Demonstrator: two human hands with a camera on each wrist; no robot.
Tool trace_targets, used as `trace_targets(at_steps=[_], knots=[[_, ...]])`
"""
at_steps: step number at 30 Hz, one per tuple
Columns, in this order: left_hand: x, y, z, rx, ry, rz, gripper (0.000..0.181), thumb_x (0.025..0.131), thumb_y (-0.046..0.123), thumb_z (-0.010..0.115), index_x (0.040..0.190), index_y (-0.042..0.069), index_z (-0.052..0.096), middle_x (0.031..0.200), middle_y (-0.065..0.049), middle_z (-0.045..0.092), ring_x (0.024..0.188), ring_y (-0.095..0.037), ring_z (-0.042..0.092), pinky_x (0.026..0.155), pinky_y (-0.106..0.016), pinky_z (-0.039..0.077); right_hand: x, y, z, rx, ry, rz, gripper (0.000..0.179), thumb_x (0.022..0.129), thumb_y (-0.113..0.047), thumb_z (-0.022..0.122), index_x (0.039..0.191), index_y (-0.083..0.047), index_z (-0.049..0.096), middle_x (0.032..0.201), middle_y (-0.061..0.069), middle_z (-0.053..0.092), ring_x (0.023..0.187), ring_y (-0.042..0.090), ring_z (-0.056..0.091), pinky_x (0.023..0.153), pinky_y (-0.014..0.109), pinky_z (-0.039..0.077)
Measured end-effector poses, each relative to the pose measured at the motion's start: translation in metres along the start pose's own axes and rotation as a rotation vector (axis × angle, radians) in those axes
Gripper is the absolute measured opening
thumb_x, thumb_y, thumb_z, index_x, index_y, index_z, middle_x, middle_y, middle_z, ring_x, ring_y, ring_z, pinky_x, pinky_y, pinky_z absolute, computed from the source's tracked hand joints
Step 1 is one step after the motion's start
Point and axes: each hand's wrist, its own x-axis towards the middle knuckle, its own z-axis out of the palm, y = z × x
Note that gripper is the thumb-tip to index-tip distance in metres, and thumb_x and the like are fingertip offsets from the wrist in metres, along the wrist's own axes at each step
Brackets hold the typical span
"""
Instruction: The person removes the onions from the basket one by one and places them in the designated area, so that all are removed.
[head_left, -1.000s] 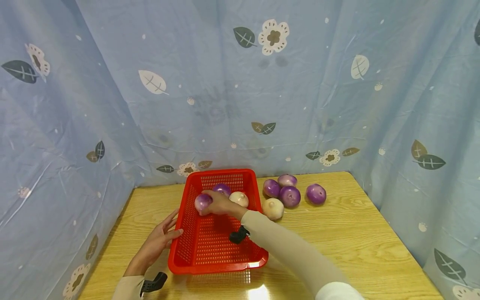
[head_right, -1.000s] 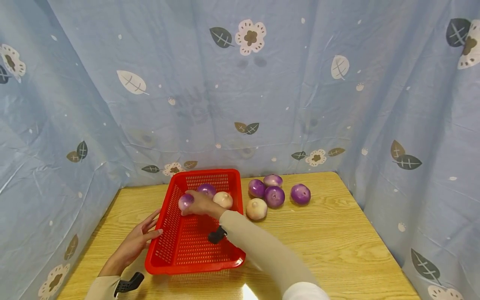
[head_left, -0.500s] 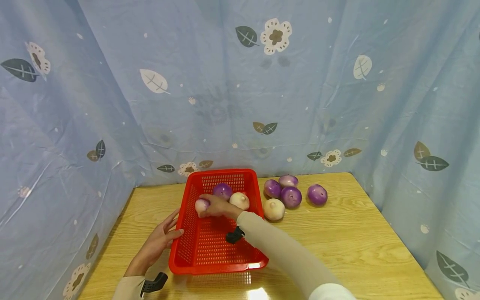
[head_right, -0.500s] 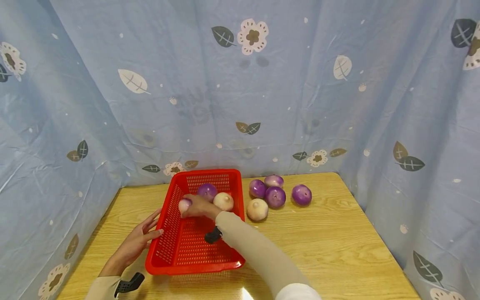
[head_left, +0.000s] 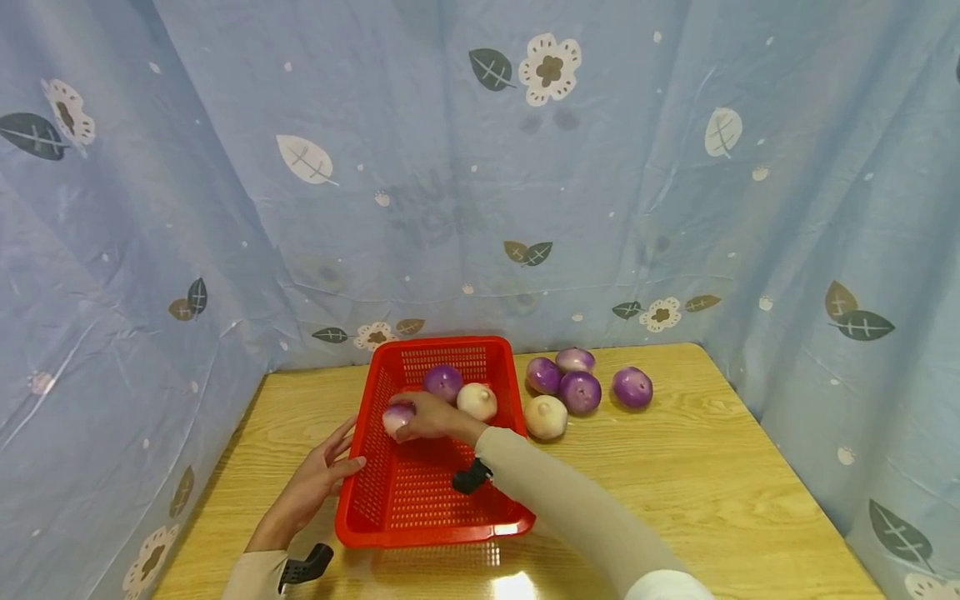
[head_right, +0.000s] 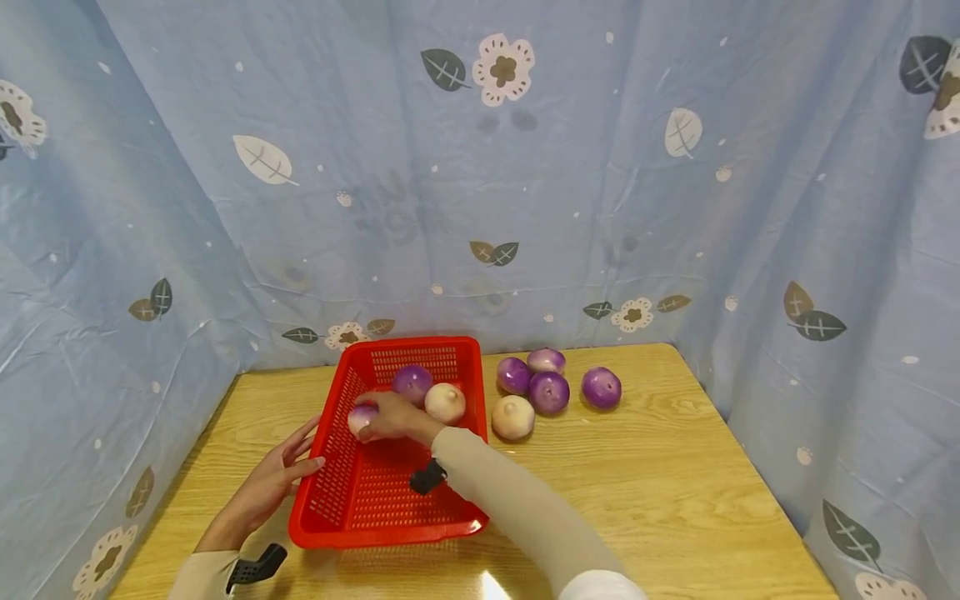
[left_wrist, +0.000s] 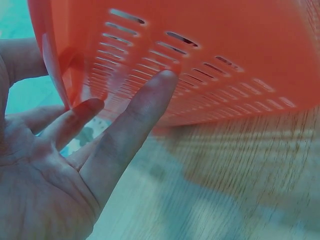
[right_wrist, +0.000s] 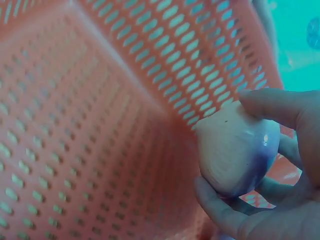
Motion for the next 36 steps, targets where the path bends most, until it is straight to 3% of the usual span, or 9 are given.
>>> trace_targets(at_steps=[4,12,25,36], knots=[[0.000,-0.001,-0.001,-0.003,0.002,0.009,0.076,0.097,0.016,0.060,0.159,0.026,0.017,0.163,-0.020,0.018,0.129,-0.044,0.053,0.087,-0.051,0.058,-0.004,-0.012,-0.002,-0.042,0.014,-0.073,0.061,0.081,-0.028,0.080,0.137,-0.022,0.057,0.137,-0.001,0.060,0.122,0.019,0.059,0.100,0.034,0.050],[0.000,-0.004,-0.004,0.008,0.013,0.007,0.078,0.096,0.019,0.061,0.159,0.025,0.016,0.163,-0.020,0.019,0.129,-0.042,0.053,0.086,-0.049,0.058,-0.024,-0.035,-0.012,0.007,0.034,-0.135,0.061,0.082,-0.027,0.080,0.137,-0.027,0.056,0.138,-0.005,0.058,0.123,0.014,0.056,0.103,0.034,0.049],[0.000,-0.005,-0.004,-0.007,0.010,0.014,0.077,0.096,0.018,0.061,0.159,0.025,0.017,0.163,-0.021,0.019,0.129,-0.041,0.053,0.087,-0.050,0.058,-0.058,-0.047,-0.037,0.081,0.097,-0.232,0.061,0.082,-0.023,0.080,0.138,-0.026,0.055,0.139,-0.003,0.058,0.128,0.016,0.055,0.104,0.032,0.048],[0.002,-0.006,-0.004,-0.016,0.001,0.026,0.077,0.096,0.018,0.062,0.158,0.027,0.018,0.163,-0.020,0.018,0.130,-0.042,0.052,0.086,-0.051,0.058,-0.084,-0.054,-0.054,0.179,0.156,-0.235,0.064,0.079,-0.022,0.082,0.138,-0.027,0.055,0.140,-0.003,0.054,0.128,0.017,0.052,0.102,0.034,0.050]])
